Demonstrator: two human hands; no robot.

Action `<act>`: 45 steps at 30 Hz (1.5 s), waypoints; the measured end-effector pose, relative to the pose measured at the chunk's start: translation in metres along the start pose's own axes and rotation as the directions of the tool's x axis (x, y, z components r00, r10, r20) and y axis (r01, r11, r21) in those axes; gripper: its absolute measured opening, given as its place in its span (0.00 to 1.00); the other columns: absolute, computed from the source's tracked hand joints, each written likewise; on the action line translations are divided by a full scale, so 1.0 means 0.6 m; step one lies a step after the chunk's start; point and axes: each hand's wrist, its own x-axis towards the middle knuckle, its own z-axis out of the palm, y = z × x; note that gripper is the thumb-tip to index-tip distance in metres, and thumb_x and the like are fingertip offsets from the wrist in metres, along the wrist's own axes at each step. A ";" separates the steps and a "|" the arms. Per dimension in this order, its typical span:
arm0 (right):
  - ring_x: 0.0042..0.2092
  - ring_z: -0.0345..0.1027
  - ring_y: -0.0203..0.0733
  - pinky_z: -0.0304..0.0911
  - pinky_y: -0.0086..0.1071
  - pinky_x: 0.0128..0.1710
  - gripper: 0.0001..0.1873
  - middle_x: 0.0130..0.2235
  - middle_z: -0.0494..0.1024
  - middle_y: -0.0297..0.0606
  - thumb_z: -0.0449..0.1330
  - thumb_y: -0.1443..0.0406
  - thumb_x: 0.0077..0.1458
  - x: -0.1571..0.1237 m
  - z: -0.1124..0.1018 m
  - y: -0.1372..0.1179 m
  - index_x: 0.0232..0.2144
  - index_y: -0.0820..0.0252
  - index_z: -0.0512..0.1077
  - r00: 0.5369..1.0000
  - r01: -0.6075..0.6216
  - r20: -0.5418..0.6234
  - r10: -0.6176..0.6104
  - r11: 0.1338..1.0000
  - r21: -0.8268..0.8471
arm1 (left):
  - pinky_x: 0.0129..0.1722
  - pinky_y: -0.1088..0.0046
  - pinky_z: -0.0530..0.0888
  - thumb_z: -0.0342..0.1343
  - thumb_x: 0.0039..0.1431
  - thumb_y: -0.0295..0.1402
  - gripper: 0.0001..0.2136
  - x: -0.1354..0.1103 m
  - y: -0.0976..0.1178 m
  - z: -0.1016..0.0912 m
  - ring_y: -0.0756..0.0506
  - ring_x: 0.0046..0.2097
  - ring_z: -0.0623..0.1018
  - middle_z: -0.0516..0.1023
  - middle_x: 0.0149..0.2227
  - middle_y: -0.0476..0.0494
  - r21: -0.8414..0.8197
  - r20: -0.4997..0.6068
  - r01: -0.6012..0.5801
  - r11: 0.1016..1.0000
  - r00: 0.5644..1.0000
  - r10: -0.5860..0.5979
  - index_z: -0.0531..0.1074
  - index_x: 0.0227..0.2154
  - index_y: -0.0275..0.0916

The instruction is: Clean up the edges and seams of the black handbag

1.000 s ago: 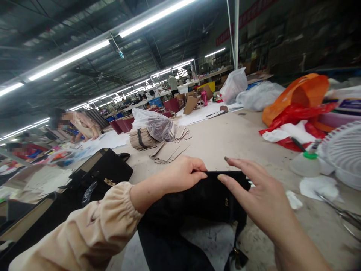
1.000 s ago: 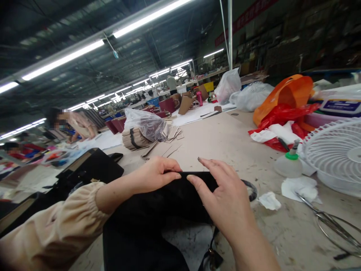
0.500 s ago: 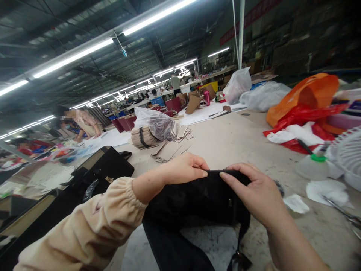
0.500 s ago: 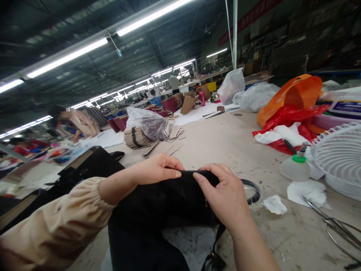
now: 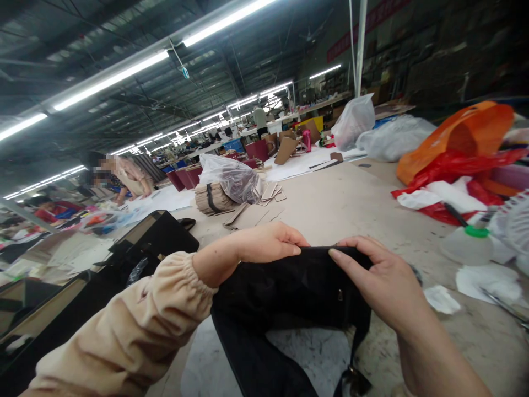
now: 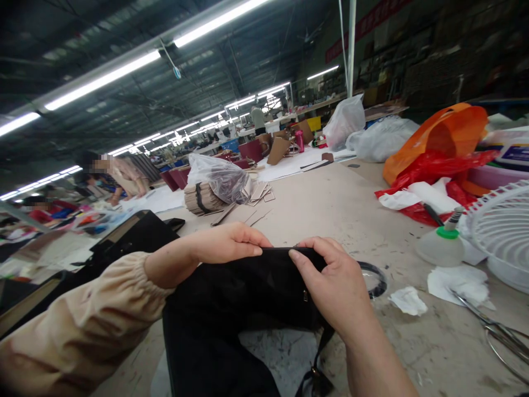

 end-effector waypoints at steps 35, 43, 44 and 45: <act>0.37 0.65 0.53 0.62 0.44 0.34 0.49 0.39 0.67 0.46 0.60 0.48 0.43 0.000 0.027 0.021 0.62 0.59 0.47 0.980 0.127 -0.061 -0.188 0.836 -0.534 | 0.23 0.76 0.54 0.56 0.51 0.41 0.12 -0.023 -0.039 0.022 0.53 0.20 0.60 0.61 0.16 0.54 0.523 -0.369 0.164 0.836 0.928 0.048 0.69 0.22 0.37; 0.54 0.56 0.58 0.61 0.48 0.47 0.51 0.53 0.59 0.54 0.60 0.54 0.46 -0.007 0.019 0.022 0.64 0.61 0.36 0.935 0.284 -0.085 -0.344 0.872 -0.398 | 0.22 0.77 0.57 0.54 0.52 0.41 0.12 -0.039 -0.026 0.025 0.52 0.21 0.63 0.64 0.17 0.52 0.442 -0.370 0.220 0.870 0.928 -0.047 0.71 0.23 0.36; 0.56 0.53 0.58 0.59 0.50 0.49 0.49 0.54 0.58 0.54 0.59 0.54 0.48 -0.012 0.012 0.016 0.64 0.61 0.38 0.916 0.303 -0.138 -0.377 0.874 -0.380 | 0.21 0.77 0.57 0.54 0.52 0.40 0.12 -0.046 -0.029 0.024 0.52 0.21 0.63 0.64 0.16 0.52 0.420 -0.383 0.229 0.878 0.922 -0.057 0.71 0.22 0.36; 0.56 0.53 0.57 0.58 0.51 0.50 0.45 0.55 0.59 0.53 0.58 0.55 0.49 -0.019 0.003 0.012 0.63 0.60 0.41 0.896 0.310 -0.200 -0.397 0.881 -0.358 | 0.21 0.77 0.56 0.55 0.51 0.39 0.12 -0.054 -0.034 0.023 0.52 0.21 0.63 0.64 0.16 0.53 0.395 -0.403 0.245 0.885 0.912 -0.072 0.70 0.21 0.35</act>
